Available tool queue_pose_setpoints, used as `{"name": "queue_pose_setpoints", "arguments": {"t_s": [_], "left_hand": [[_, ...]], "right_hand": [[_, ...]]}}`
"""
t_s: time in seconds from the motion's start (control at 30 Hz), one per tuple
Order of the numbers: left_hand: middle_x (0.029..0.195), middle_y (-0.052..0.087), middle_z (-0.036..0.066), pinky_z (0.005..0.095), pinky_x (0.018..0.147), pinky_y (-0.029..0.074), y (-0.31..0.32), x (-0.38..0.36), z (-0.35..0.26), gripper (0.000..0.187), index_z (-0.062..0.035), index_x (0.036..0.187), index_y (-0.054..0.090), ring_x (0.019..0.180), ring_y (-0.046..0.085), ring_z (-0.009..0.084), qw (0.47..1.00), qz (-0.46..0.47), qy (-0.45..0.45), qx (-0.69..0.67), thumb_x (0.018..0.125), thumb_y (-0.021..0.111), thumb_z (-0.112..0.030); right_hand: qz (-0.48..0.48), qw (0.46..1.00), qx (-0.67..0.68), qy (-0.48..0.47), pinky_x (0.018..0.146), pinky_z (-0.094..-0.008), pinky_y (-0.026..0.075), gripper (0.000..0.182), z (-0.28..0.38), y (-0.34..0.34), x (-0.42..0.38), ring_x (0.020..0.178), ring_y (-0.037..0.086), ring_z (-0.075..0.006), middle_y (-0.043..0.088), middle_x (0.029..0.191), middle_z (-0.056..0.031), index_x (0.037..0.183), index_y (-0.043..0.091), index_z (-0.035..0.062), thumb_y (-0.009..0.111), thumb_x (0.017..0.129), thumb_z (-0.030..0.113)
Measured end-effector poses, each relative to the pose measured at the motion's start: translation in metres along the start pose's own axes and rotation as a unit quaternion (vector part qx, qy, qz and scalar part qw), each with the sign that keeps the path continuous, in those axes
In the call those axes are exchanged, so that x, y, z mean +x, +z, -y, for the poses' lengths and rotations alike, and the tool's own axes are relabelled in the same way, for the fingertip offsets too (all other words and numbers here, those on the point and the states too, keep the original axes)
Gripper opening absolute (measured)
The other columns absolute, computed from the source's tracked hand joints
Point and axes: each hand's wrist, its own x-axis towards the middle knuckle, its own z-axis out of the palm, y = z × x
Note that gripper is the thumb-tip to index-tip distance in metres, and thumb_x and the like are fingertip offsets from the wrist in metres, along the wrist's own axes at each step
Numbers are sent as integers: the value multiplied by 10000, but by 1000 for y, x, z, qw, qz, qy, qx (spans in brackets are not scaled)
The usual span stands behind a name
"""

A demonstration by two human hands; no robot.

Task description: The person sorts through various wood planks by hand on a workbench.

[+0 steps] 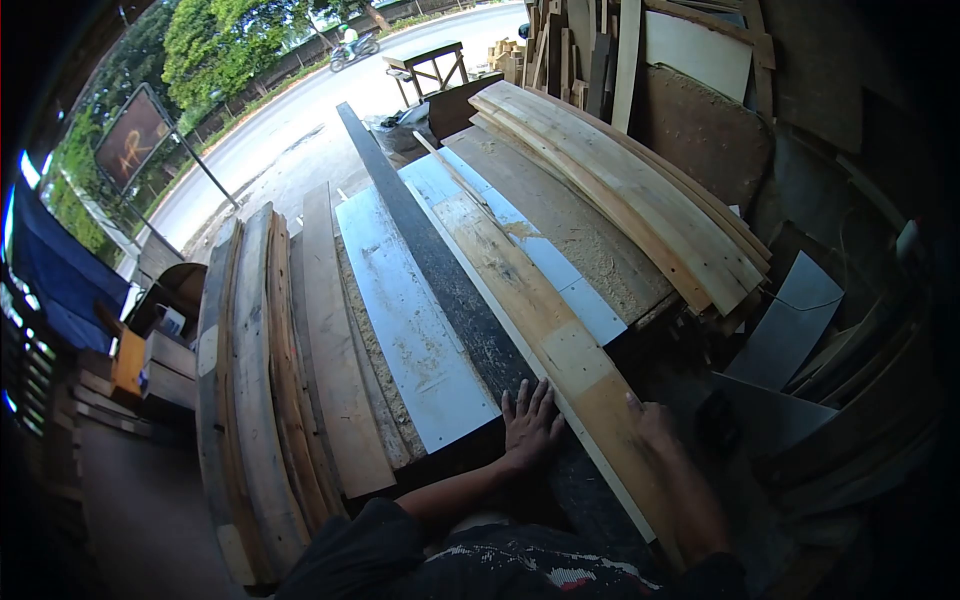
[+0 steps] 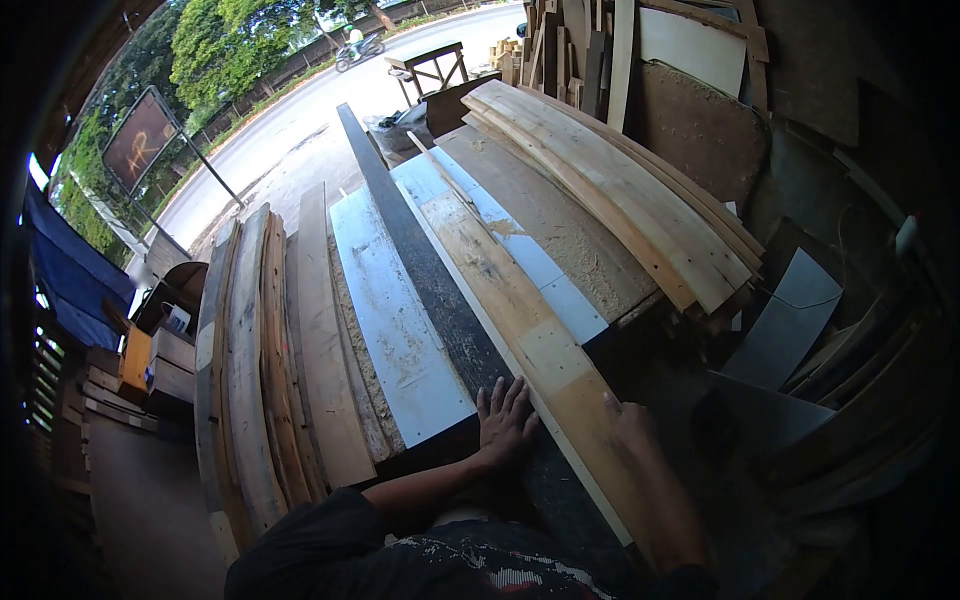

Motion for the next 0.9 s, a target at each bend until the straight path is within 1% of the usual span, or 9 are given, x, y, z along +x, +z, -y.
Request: {"name": "queue_pose_setpoints", "arguments": {"t_s": [0.23, 0.33, 0.47, 0.53, 0.67, 0.73, 0.83, 0.9], "left_hand": [[1549, 291, 91, 544, 1169, -26, 0, 0, 2, 603, -60, 1442, 368, 1474, 117, 306, 1000, 7, 3, 0, 967, 420, -428], [1549, 288, 94, 544, 1169, -29, -1, 0, 1, 607, -58, 1443, 367, 1475, 115, 304, 1000, 9, 2, -1, 966, 424, -430], [1555, 286, 86, 555, 1164, -38, 1, 1, 2, 610, -71, 1450, 366, 1473, 129, 301, 1000, 11, 1, -3, 954, 438, -418], [1556, 285, 85, 553, 1165, -36, 0, 1, 2, 611, -71, 1450, 366, 1474, 127, 298, 1000, 10, 3, -1, 955, 438, -421], [1558, 279, 81, 549, 1168, -34, -1, 2, 1, 614, -70, 1451, 363, 1475, 124, 294, 1000, 14, 3, 7, 956, 438, -426], [1546, 293, 88, 545, 1170, -22, -1, 2, -1, 601, -64, 1437, 375, 1470, 136, 305, 1000, 2, 5, 1, 952, 450, -410], [1539, 300, 93, 538, 1173, -10, -1, 0, -2, 593, -63, 1431, 381, 1464, 150, 314, 1000, -2, 5, 3, 949, 460, -399], [1538, 302, 95, 535, 1173, -4, 0, 0, -3, 591, -65, 1430, 382, 1463, 154, 316, 1000, -5, 6, 5, 947, 462, -395]], "right_hand": [[11, 1000, -6, 0, 871, -496, 488, 758, 20, -1, 17, 1017, 623, -462, 667, 989, -290, 1017, 688, -47, 331, 963, 620], [10, 1000, 13, 16, 880, -499, 486, 750, 36, -6, 17, 1029, 619, -460, 663, 1012, -292, 1010, 691, -45, 329, 968, 610], [4, 1000, 8, 5, 888, -500, 484, 744, 44, -3, 27, 1030, 616, -462, 656, 1024, -300, 1008, 695, -40, 324, 970, 604], [4, 1000, -5, -10, 891, -499, 485, 742, 45, 1, 36, 1029, 616, -462, 655, 1030, -300, 1011, 695, -39, 323, 971, 602], [-3, 1000, -16, -11, 893, -494, 488, 764, 54, 3, 47, 1024, 619, -461, 655, 1020, -304, 1010, 691, -53, 324, 965, 615], [-6, 1000, -17, -11, 894, -490, 490, 777, 51, 11, 58, 1022, 621, -459, 654, 1017, -307, 1005, 690, -59, 321, 962, 623], [-12, 1000, -1, -13, 878, -504, 491, 795, 56, 11, 61, 1019, 617, -463, 652, 1022, -307, 996, 692, -52, 328, 947, 653], [-13, 1000, -2, -17, 899, -488, 491, 793, 61, 10, 60, 1048, 615, -448, 648, 1055, -304, 1015, 687, -50, 327, 947, 652]]}}
